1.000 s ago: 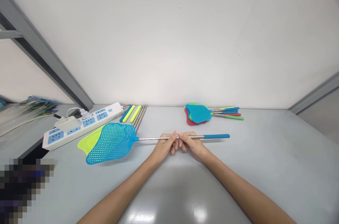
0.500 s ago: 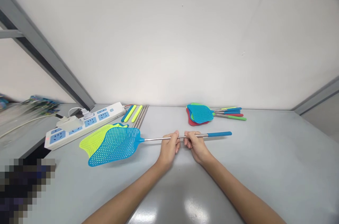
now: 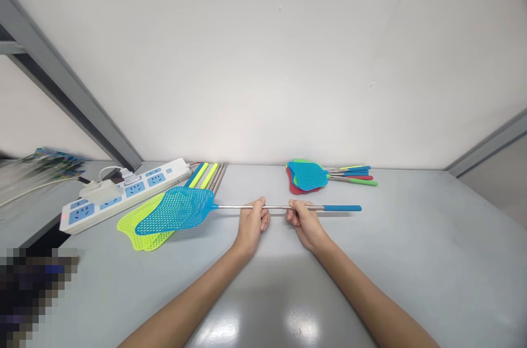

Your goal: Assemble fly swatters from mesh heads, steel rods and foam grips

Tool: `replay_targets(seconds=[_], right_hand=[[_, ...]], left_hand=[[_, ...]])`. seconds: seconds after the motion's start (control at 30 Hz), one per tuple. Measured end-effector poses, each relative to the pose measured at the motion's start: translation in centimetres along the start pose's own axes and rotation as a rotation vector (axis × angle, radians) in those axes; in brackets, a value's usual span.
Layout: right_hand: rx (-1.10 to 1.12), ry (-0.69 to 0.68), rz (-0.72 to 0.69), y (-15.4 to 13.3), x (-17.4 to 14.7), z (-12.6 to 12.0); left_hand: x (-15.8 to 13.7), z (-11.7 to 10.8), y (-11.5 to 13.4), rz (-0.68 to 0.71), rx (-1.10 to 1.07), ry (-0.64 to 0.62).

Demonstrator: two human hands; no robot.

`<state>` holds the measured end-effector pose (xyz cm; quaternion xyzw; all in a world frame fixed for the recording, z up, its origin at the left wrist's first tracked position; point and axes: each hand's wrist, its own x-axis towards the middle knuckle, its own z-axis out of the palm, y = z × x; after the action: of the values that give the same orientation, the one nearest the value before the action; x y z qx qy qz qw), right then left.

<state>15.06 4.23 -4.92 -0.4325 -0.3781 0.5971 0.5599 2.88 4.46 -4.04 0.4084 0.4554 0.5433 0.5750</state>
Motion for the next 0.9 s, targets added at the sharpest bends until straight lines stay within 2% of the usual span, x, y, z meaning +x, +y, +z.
replay_targets(seconds=[0.3, 0.47, 0.57, 0.77, 0.9], right_hand=[[0.006, -0.047, -0.033, 0.0, 0.0, -0.5], [0.024, -0.081, -0.024, 0.0, 0.2, -0.5], [0.047, -0.105, -0.003, -0.1, 0.2, -0.5], [0.001, -0.17, 0.041, -0.3, 0.0, -0.5], [-0.045, -0.242, 0.036, -0.4, -0.2, -0.3]], left_hand=[[-0.2, 0.0, -0.4, 0.054, 0.022, -0.018], [-0.2, 0.1, -0.5, 0.064, -0.01, -0.035], [-0.2, 0.1, -0.5, 0.078, 0.046, -0.055], [-0.6, 0.0, 0.0, 0.133, 0.29, -0.193], [-0.9, 0.1, 0.5, 0.138, 0.328, -0.325]])
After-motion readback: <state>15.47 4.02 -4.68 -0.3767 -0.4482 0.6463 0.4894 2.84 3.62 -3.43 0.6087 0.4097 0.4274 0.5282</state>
